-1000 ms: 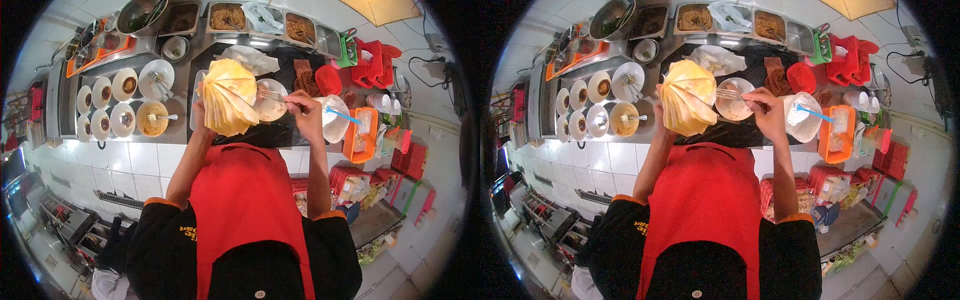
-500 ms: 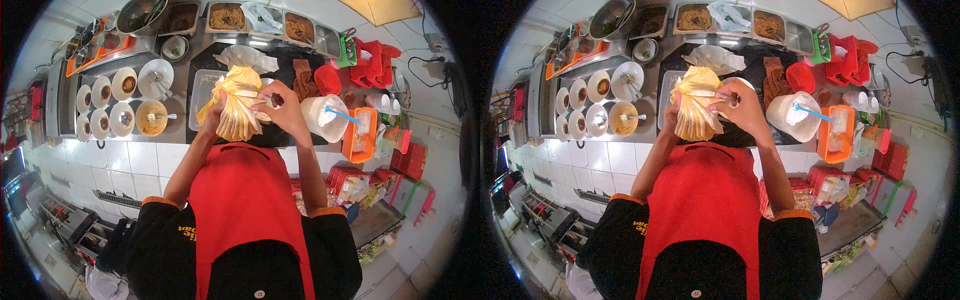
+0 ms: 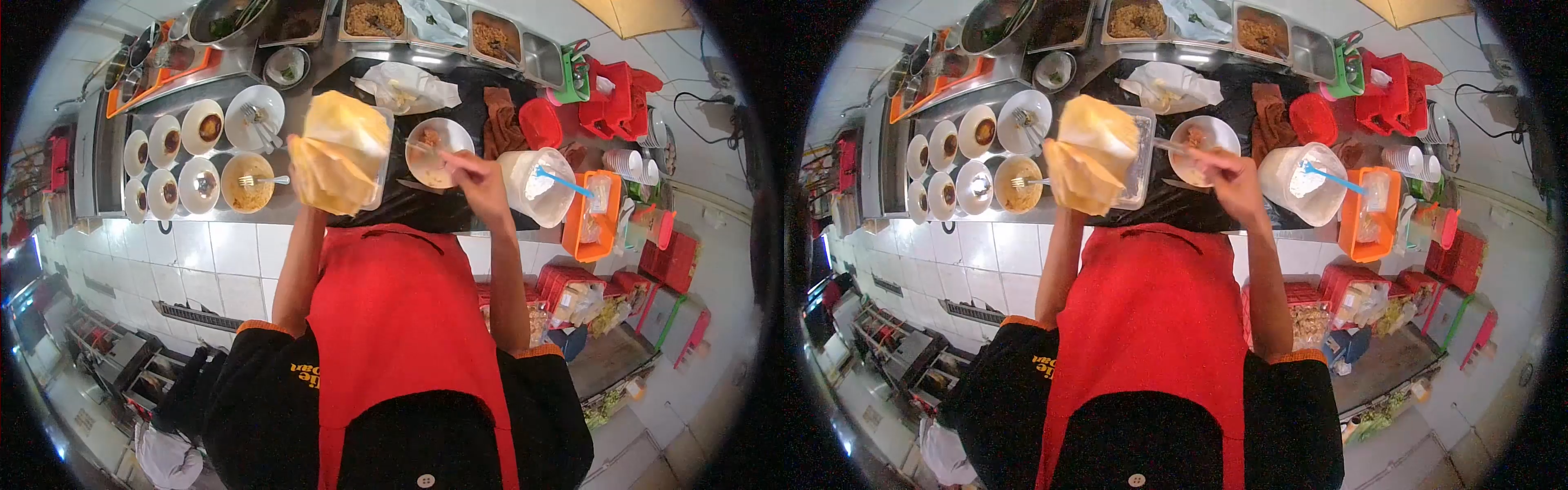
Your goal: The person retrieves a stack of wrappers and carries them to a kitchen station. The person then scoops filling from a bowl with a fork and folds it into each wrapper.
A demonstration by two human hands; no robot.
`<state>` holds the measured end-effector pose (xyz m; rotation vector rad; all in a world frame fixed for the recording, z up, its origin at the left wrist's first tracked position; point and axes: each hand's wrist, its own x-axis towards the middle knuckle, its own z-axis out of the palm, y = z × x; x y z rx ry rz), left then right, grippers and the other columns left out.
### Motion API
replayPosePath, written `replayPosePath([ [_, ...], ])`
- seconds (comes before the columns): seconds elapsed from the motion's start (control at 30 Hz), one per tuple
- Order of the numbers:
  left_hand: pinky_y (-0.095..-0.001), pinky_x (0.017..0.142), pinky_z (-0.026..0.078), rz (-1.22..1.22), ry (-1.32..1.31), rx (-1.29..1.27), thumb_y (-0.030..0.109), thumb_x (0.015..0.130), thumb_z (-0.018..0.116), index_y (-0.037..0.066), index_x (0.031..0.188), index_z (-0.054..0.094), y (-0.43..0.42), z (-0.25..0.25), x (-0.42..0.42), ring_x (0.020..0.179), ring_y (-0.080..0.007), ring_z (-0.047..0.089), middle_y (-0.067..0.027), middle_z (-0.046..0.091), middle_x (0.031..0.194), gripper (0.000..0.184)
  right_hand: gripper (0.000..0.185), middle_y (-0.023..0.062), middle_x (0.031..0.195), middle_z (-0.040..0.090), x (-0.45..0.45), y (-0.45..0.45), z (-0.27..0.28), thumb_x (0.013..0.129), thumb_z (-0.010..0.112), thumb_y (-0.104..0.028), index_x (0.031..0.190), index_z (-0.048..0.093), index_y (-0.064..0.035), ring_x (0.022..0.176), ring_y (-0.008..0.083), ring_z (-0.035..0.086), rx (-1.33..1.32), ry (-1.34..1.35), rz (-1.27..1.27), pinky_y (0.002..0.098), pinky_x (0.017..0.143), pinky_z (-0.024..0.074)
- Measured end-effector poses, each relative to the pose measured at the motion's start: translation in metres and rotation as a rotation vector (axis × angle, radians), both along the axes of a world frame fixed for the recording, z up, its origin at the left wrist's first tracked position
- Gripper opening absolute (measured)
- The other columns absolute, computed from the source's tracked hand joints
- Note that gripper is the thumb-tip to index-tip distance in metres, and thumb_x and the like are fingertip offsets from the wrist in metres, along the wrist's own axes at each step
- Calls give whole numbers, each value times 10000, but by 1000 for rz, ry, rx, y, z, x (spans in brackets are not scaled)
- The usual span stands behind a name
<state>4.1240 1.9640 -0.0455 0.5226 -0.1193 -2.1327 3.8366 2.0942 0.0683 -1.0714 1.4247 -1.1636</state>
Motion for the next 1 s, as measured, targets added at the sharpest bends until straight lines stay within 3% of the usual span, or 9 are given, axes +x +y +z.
replayPosePath([
  [0.03,-471,979,487,35,1,-16,577,975,385,23,1355,464,-3,5,6,1145,-316,588,-165,579,1276,677,283,122,997,712,-13,0,-21,876,606,-15,1109,733,-112,837,155,645,107,320,-20,295,741,507],
  [0.07,-471,978,488,59,2,-28,578,975,386,23,1354,465,-4,9,12,1144,-316,588,-165,579,1275,677,283,122,997,712,-20,1,-43,876,606,-15,1109,733,-112,837,155,645,107,321,-19,295,741,507],
  [0.13,-471,977,489,93,3,-45,580,973,388,23,1353,466,-6,14,20,1142,-316,589,-165,580,1273,679,264,171,987,700,-26,6,-81,841,630,-72,1075,741,-123,887,292,682,367,724,8,378,791,519],
  [0.23,-471,974,492,117,10,-50,583,972,391,22,1351,467,-4,17,28,1139,-316,591,-165,582,1270,681,245,189,1014,685,-8,3,-105,810,648,-120,1031,754,-129,962,372,648,405,759,-118,439,840,508],
  [0.33,-471,971,494,119,21,-44,586,970,394,22,1349,468,-1,17,31,1136,-317,593,-166,584,1267,684,215,160,934,717,-4,7,-115,810,643,-96,992,748,-56,904,322,686,333,815,-110,386,826,515],
  [0.43,-471,968,496,109,45,-33,589,969,397,22,1347,470,1,17,30,1133,-317,595,-166,585,1264,686,214,160,926,717,-22,7,-99,800,653,-91,988,750,-59,907,329,683,338,751,48,387,832,514],
  [0.67,-470,961,501,57,99,-13,596,965,404,21,1342,473,5,15,24,1126,-318,599,-167,589,1257,691,230,161,920,720,-20,7,-103,780,670,-67,992,756,-84,898,316,687,394,873,15,379,820,519],
  [0.73,-470,959,503,49,109,-6,598,964,406,21,1341,474,8,14,24,1124,-318,600,-167,590,1255,693,234,150,909,721,-31,10,-96,783,669,-65,999,756,-92,896,310,685,377,715,115,383,826,516],
  [1.0,-470,952,509,24,141,7,606,960,414,20,1336,477,12,16,20,1116,-319,604,-168,595,1247,699,228,151,882,713,-16,2,-95,780,653,-62,982,757,-85,867,317,681,286,796,32,386,813,515],
])
